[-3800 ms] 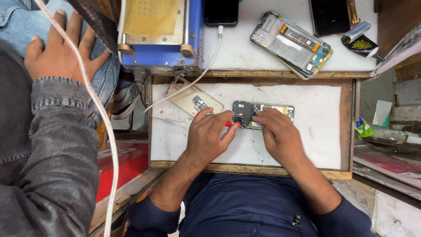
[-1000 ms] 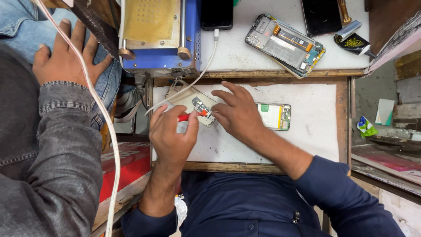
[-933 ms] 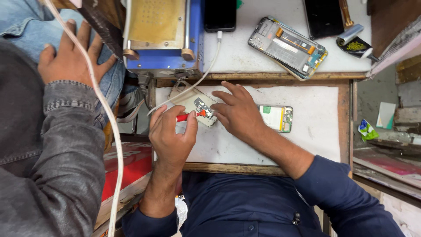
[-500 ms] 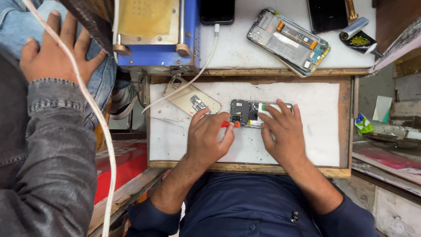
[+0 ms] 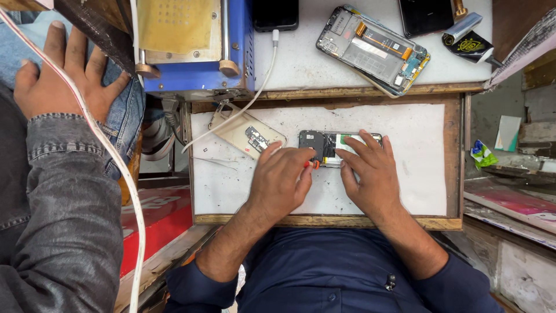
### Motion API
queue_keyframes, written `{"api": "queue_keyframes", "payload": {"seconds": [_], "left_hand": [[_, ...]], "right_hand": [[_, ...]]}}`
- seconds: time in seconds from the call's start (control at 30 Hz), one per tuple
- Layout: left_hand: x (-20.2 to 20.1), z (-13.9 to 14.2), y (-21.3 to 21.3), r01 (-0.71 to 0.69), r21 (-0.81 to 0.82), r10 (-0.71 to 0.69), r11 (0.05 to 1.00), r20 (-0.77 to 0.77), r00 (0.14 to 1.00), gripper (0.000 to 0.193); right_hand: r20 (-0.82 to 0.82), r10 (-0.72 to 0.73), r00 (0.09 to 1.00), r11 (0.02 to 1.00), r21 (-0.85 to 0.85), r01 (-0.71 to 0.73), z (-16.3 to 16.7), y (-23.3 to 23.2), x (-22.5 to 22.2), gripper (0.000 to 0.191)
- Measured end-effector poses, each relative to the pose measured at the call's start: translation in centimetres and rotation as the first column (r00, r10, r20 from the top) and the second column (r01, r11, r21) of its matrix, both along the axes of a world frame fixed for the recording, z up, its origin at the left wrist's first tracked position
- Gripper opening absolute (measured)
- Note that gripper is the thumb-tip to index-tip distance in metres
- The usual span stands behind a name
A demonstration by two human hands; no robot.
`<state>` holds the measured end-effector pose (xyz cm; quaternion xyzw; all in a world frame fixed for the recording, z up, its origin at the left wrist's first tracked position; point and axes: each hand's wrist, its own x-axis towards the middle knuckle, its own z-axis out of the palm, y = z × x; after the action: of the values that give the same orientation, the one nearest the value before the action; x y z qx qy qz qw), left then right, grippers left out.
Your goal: The person uses a red-handled screwdriver to remove screws from a disassembled smartphone, then uses a metal prying tool to separate the screen assembly from the frame. The person flips the phone over and continues prying along the edges to fully detach the display.
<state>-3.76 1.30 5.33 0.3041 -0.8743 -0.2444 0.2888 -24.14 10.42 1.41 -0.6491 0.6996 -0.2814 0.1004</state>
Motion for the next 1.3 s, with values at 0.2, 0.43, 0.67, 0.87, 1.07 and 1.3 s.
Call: {"api": "queue_keyframes", "payload": {"seconds": [0.2, 0.43, 0.67, 0.87, 1.07, 1.3], "left_hand": [[-1.1, 0.5, 0.7, 0.091, -0.077, -0.084, 0.993, 0.088, 0.993, 0.044], [-1.4, 0.9, -0.3, 0.189, -0.008, -0.188, 0.982, 0.063, 0.98, 0.045], [-1.8, 1.3, -0.6, 0.191, 0.075, -0.198, 0.979, 0.099, 0.975, 0.033], [-1.5, 1.8, -0.8, 0.132, 0.011, -0.132, 0.991, 0.158, 0.979, 0.025], [-1.8, 2.0, -1.0, 0.101, 0.023, -0.104, 0.995, 0.254, 0.962, 0.03], [-2.0, 1.8, -1.3, 0.15, -0.036, -0.128, 0.988, 0.357, 0.925, 0.011]], "right_hand": [[-0.013, -0.014, 1.0, 0.999, 0.036, 0.014, 0.6, -0.5, -0.1, 0.025], [-0.017, -0.038, 0.999, 0.995, 0.09, 0.039, 1.3, -1.1, 0.0, 0.025], [-0.051, -0.024, 0.998, 0.993, 0.117, 0.03, 1.6, -1.6, 0.0, 0.028], [-0.08, -0.014, 0.997, 0.994, 0.107, 0.022, 2.1, -1.8, 0.2, 0.025], [-0.109, 0.035, 0.993, 0.973, 0.23, -0.009, 3.4, -3.9, -0.1, 0.028], [-0.116, 0.102, 0.988, 0.942, 0.332, -0.058, 5.1, -4.5, -0.3, 0.031]]}}
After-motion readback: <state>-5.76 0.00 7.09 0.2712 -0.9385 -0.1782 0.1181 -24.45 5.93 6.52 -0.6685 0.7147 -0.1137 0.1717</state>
